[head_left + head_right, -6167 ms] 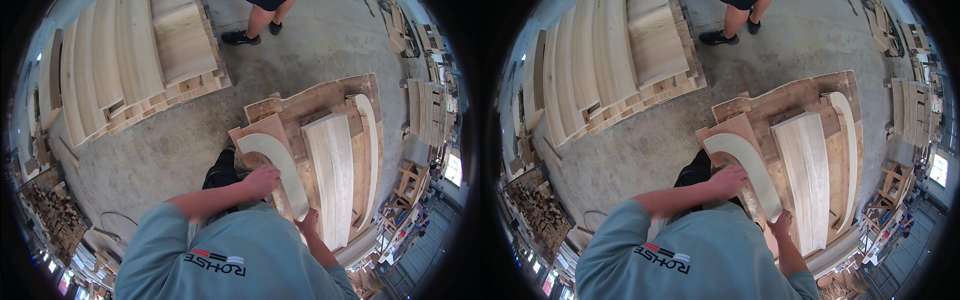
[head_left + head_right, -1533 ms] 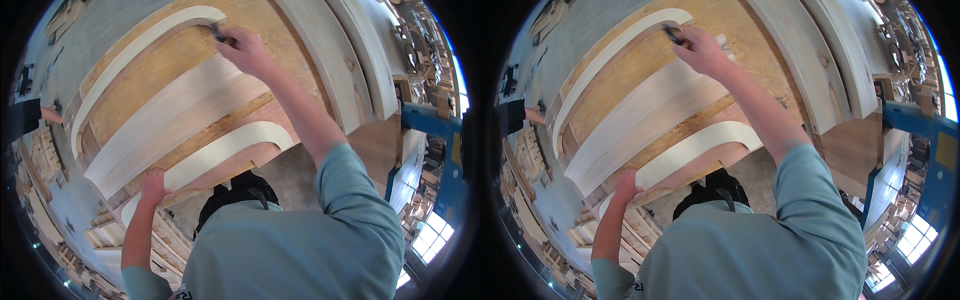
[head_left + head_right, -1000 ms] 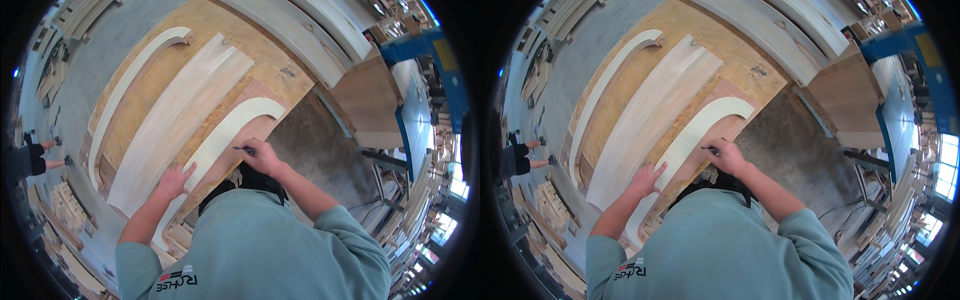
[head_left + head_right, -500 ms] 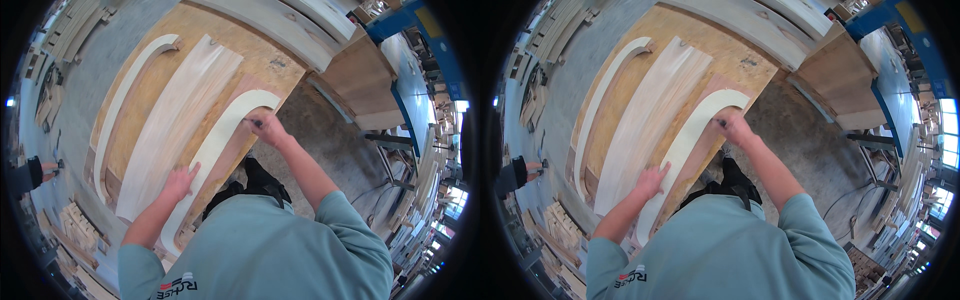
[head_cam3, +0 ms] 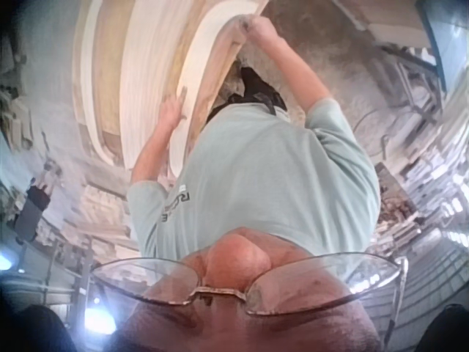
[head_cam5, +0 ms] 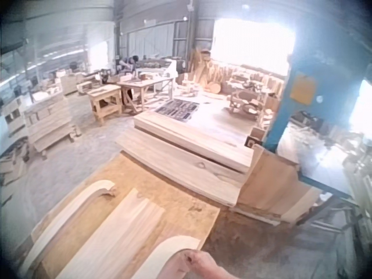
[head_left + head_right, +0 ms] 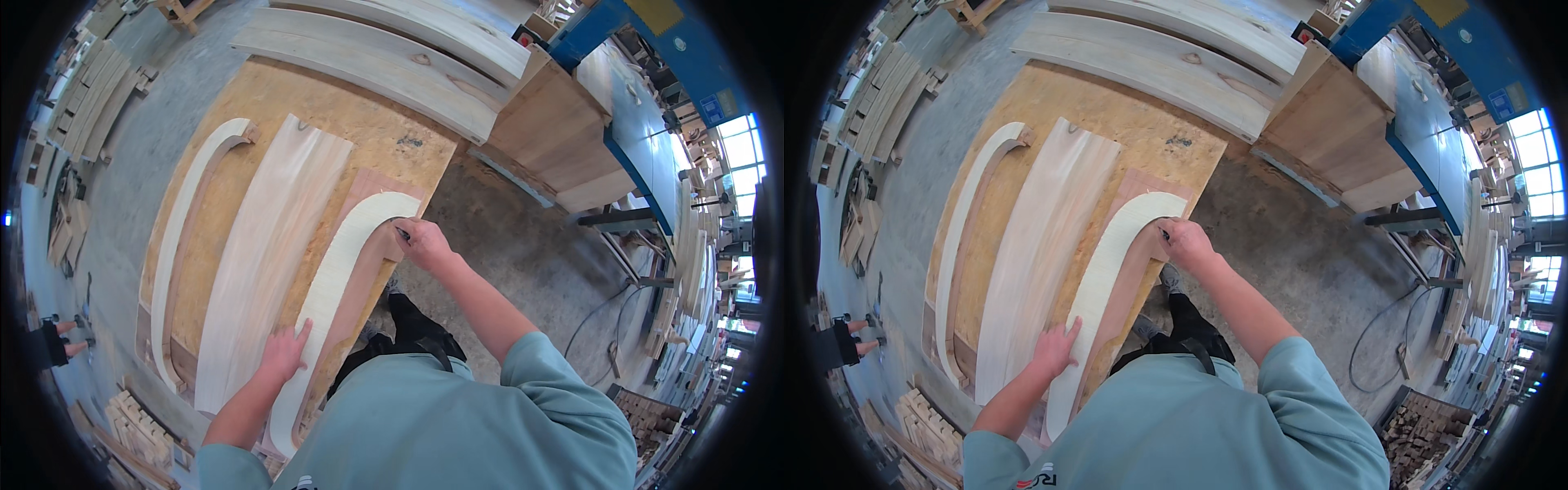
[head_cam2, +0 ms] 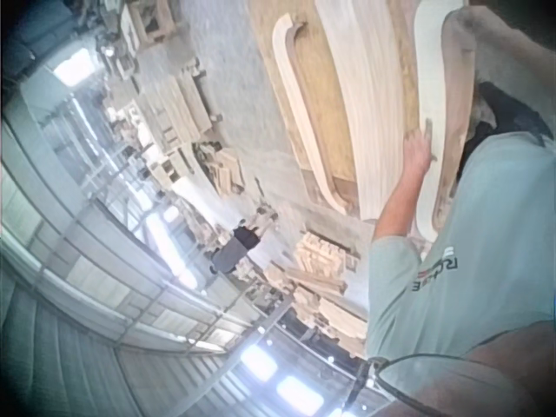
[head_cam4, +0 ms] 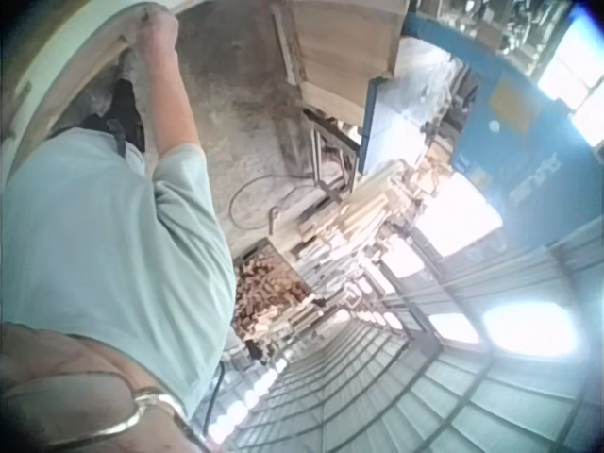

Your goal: The person marks lines on curved and straight wood panels using a pen and a straightedge, then moves one panel toward a band saw.

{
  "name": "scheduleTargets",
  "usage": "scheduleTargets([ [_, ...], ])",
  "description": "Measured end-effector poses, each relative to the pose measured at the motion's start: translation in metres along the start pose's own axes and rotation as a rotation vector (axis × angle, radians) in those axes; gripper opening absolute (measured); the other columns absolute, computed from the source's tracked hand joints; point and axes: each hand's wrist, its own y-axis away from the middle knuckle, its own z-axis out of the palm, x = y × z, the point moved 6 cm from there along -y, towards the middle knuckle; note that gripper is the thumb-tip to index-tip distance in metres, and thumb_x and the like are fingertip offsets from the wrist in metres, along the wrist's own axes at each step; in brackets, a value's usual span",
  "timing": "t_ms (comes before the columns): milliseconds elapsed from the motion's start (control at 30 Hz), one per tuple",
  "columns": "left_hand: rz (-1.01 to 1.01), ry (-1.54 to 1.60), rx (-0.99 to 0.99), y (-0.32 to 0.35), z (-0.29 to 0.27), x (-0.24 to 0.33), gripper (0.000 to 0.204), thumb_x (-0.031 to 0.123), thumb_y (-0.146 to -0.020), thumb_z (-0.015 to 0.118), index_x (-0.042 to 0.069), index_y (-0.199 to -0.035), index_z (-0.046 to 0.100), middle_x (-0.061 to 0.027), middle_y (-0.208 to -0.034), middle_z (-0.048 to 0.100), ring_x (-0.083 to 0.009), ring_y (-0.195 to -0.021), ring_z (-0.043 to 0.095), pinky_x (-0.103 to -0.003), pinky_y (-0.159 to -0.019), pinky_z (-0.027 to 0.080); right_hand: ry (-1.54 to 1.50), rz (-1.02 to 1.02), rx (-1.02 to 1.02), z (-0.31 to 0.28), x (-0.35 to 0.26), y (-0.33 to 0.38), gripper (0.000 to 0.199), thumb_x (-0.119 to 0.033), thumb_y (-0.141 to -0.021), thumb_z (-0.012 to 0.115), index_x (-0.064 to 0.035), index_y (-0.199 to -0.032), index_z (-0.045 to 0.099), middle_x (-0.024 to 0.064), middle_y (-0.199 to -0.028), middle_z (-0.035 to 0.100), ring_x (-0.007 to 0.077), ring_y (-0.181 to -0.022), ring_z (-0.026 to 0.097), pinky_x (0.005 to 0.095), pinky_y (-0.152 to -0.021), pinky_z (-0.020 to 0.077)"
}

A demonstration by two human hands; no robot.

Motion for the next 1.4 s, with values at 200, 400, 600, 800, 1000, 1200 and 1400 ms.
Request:
scheduleTargets([
  [200,-0.012,0.005,0.007,0.004,0.001,-0.004,0.117,0.039,-0.07,0.089,0.024,-0.163,0.019,-0.0159,-0.124,0.056,-0.0327,-0.112,0.06,-0.046,-0.091,0.049,0.106,0.019,0.014,-0.002,-0.001,0.004,0.012,-0.015,-0.088,0.065,-0.0045,-0.093,0.066,0.0176,-0.088,0.067,0.038,-0.083,0.067,0.0469,-0.075,0.0549],
  [400,-0.02,0.001,-0.021,0.001,0.005,-0.004,0.121,0.04,-0.069,0.09,0.025,-0.163,0.016,-0.0163,-0.124,0.056,-0.034,-0.111,0.061,-0.047,-0.091,0.049,0.172,0.065,0.015,-0.009,0.0,0.012,0.012,-0.013,-0.088,0.066,-0.0049,-0.097,0.067,0.017,-0.09,0.068,0.0374,-0.085,0.067,0.0459,-0.074,0.0552],
  [600,-0.002,0.004,-0.002,0.0,0.008,-0.005,0.122,0.04,-0.068,0.091,0.025,-0.163,0.016,-0.0167,-0.124,0.056,-0.0346,-0.11,0.061,-0.047,-0.092,0.049,0.089,0.005,0.028,-0.02,-0.003,0.016,0.017,-0.015,-0.09,0.066,-0.0048,-0.103,0.069,0.0171,-0.093,0.069,0.0373,-0.085,0.067,0.0452,-0.075,0.0554],
  [800,0.006,0.006,0.017,0.001,0.012,-0.006,0.124,0.039,-0.068,0.091,0.024,-0.164,0.014,-0.017,-0.123,0.055,-0.0346,-0.108,0.061,-0.048,-0.091,0.048,0.203,0.189,-0.03,-0.019,0.031,0.035,0.012,-0.015,-0.085,0.067,-0.0044,-0.091,0.065,0.0173,-0.093,0.068,0.0372,-0.089,0.067,0.0476,-0.077,0.0544],
  [1000,0.007,-0.02,0.009,0.001,0.013,-0.005,0.125,0.041,-0.066,0.092,0.023,-0.164,0.015,-0.0176,-0.123,0.054,-0.035,-0.109,0.06,-0.047,-0.091,0.048,-0.045,0.346,0.162,-0.062,0.051,0.076,0.016,-0.015,-0.089,0.069,-0.0031,-0.099,0.072,0.0182,-0.089,0.073,0.0326,-0.081,0.071,0.0399,-0.075,0.0564],
  [1200,-0.012,0.008,0.008,-0.004,0.017,-0.008,0.122,0.041,-0.066,0.091,0.023,-0.163,0.019,-0.0173,-0.122,0.055,-0.0338,-0.111,0.058,-0.046,-0.089,0.048,-0.506,0.481,0.239,-0.075,0.062,0.039,0.02,-0.019,-0.095,0.069,0.0,-0.098,0.069,0.0046,-0.077,0.069,0.0084,-0.069,0.062,0.0256,-0.066,0.0513],
  [1400,-0.017,0.088,0.031,0.003,0.005,-0.009,0.107,0.033,-0.072,0.087,0.029,-0.161,0.027,-0.0159,-0.114,0.058,-0.032,-0.105,0.06,-0.046,-0.083,0.047,-0.437,0.349,0.008,-0.067,0.052,-0.058,0.024,-0.021,-0.097,0.067,0.0007,-0.105,0.07,0.0038,-0.079,0.069,0.0095,-0.07,0.062,0.0261,-0.066,0.0509],
])
